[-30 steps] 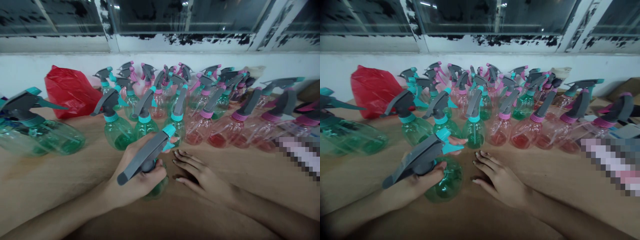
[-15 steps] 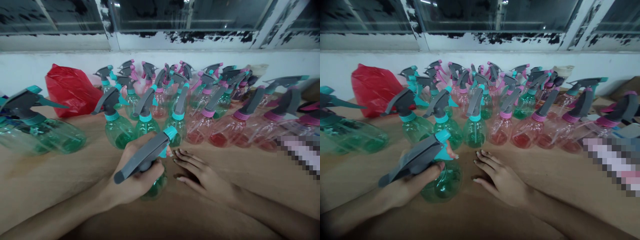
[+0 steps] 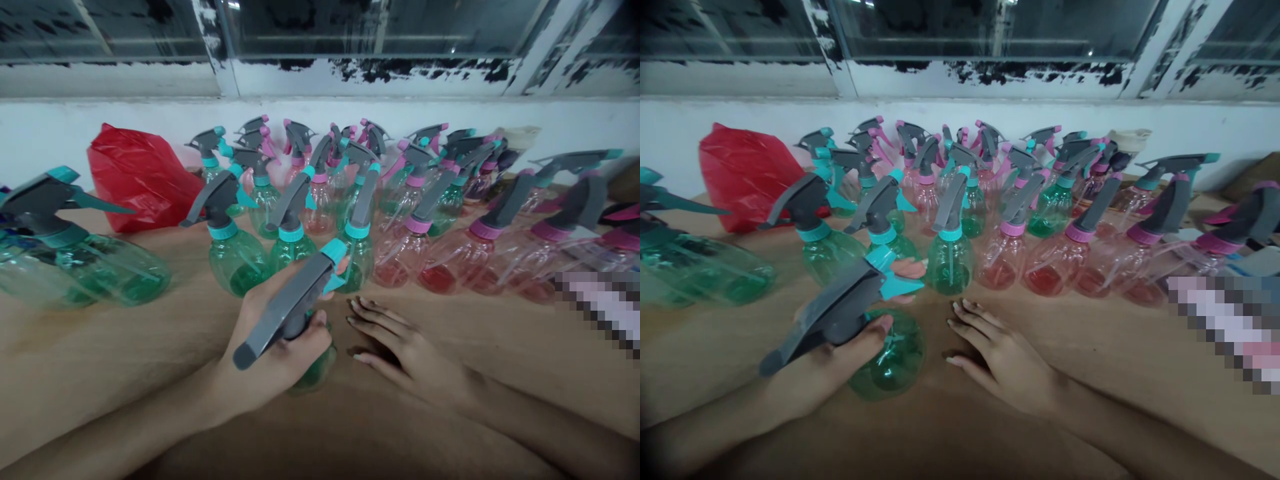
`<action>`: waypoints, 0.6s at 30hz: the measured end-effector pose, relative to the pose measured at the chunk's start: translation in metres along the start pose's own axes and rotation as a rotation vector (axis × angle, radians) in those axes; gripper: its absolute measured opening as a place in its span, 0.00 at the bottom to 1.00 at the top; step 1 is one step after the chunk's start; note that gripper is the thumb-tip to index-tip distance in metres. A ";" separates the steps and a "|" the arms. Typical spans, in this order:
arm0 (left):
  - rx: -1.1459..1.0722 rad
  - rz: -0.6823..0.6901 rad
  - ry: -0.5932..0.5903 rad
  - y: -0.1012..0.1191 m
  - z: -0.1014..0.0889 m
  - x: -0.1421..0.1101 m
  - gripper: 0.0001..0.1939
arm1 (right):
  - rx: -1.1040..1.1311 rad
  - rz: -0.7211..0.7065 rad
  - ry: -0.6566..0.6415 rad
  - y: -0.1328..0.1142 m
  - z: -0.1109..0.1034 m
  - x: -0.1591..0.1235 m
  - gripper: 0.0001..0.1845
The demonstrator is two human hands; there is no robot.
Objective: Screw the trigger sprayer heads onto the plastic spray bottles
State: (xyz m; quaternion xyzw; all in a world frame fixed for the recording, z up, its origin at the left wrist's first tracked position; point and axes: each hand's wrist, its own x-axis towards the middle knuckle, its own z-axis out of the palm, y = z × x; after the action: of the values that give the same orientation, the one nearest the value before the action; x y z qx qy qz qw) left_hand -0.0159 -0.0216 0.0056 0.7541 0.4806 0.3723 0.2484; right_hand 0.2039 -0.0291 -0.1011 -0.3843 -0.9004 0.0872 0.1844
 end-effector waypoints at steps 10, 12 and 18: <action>-0.069 -0.008 -0.055 0.001 0.001 0.002 0.05 | -0.008 -0.002 0.000 0.001 0.001 0.000 0.25; -0.074 -0.006 -0.048 0.001 0.001 0.003 0.06 | 0.000 0.001 -0.002 0.001 0.001 0.000 0.25; -0.109 0.011 -0.022 -0.002 0.002 0.001 0.11 | 0.024 -0.007 0.014 0.001 0.000 0.000 0.25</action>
State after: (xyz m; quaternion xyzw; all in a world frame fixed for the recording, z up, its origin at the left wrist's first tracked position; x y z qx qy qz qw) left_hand -0.0153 -0.0195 0.0034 0.7461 0.4528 0.3909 0.2924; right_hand 0.2043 -0.0289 -0.1013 -0.3796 -0.8993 0.0946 0.1957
